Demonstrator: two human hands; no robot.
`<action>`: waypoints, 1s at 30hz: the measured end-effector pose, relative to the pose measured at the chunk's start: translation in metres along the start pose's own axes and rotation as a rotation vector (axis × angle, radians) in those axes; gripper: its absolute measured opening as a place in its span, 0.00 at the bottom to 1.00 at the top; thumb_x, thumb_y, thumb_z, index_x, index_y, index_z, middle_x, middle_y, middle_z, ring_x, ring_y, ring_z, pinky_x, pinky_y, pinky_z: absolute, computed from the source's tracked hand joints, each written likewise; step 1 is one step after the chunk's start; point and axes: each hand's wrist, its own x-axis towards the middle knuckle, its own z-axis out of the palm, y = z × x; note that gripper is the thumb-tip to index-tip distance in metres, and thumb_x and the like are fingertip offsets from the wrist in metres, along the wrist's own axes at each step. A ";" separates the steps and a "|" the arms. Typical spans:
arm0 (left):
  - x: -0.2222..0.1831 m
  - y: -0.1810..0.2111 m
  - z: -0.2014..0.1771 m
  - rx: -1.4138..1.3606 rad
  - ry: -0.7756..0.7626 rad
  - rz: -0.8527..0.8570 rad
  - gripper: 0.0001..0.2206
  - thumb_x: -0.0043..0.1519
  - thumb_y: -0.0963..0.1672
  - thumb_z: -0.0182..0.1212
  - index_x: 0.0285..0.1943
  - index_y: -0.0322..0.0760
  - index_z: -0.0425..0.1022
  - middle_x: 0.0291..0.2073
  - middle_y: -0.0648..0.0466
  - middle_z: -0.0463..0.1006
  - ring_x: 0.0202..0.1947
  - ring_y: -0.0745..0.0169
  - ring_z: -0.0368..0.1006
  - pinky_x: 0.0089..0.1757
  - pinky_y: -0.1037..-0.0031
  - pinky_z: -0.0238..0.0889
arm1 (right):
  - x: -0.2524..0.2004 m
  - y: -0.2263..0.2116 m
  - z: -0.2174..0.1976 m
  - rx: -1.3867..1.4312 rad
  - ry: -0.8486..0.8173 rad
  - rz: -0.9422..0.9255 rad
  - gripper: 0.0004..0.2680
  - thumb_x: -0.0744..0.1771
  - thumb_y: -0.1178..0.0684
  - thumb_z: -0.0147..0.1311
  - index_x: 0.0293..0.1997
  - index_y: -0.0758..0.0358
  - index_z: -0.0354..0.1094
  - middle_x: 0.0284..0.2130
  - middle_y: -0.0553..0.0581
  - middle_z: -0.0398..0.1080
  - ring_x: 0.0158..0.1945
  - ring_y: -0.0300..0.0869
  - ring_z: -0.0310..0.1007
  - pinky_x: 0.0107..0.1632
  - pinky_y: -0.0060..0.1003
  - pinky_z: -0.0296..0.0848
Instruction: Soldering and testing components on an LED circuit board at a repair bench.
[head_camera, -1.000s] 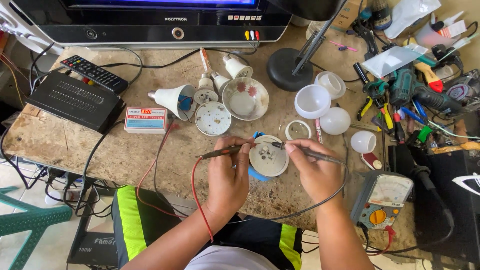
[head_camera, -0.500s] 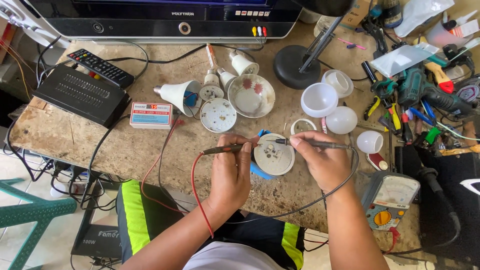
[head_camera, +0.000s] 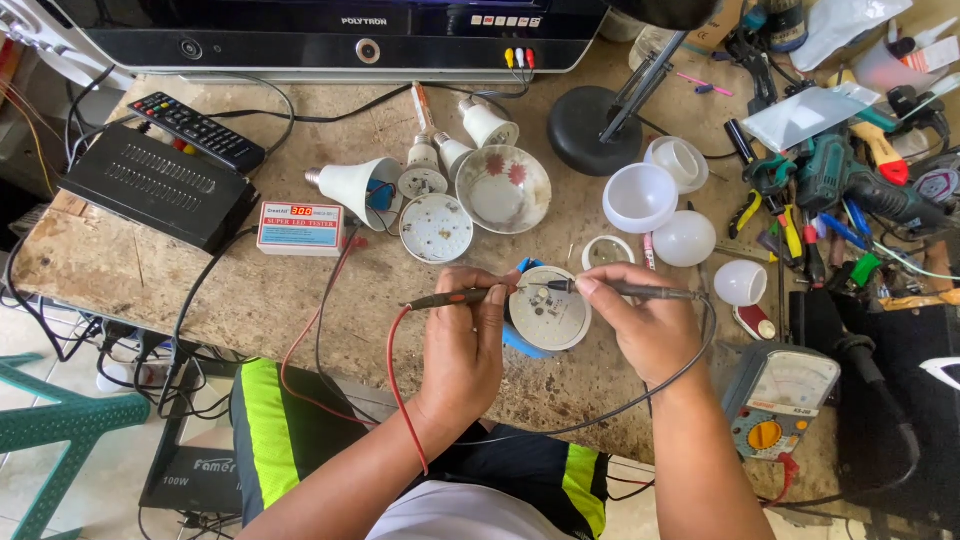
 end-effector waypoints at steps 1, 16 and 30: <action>-0.001 -0.002 -0.002 0.000 0.000 0.000 0.01 0.70 0.37 0.48 0.46 0.28 0.63 0.38 0.44 0.70 0.48 0.32 0.80 0.48 0.56 0.74 | 0.000 -0.001 0.000 0.000 0.000 0.000 0.04 0.64 0.59 0.64 0.39 0.65 0.80 0.24 0.55 0.75 0.36 0.36 0.69 0.49 0.37 0.72; -0.013 0.003 -0.002 0.035 0.046 -0.015 0.02 0.71 0.38 0.46 0.47 0.31 0.64 0.41 0.44 0.73 0.48 0.42 0.79 0.49 0.63 0.72 | -0.012 0.001 0.002 0.042 0.118 0.041 0.04 0.66 0.57 0.63 0.41 0.63 0.79 0.28 0.55 0.78 0.37 0.35 0.73 0.51 0.36 0.73; -0.026 0.003 0.000 -0.121 0.069 -0.126 0.05 0.72 0.42 0.46 0.50 0.34 0.62 0.42 0.47 0.70 0.51 0.51 0.81 0.50 0.68 0.74 | -0.024 -0.007 0.004 -0.243 -0.248 -0.274 0.20 0.61 0.49 0.69 0.47 0.58 0.56 0.64 0.66 0.68 0.64 0.54 0.73 0.64 0.44 0.69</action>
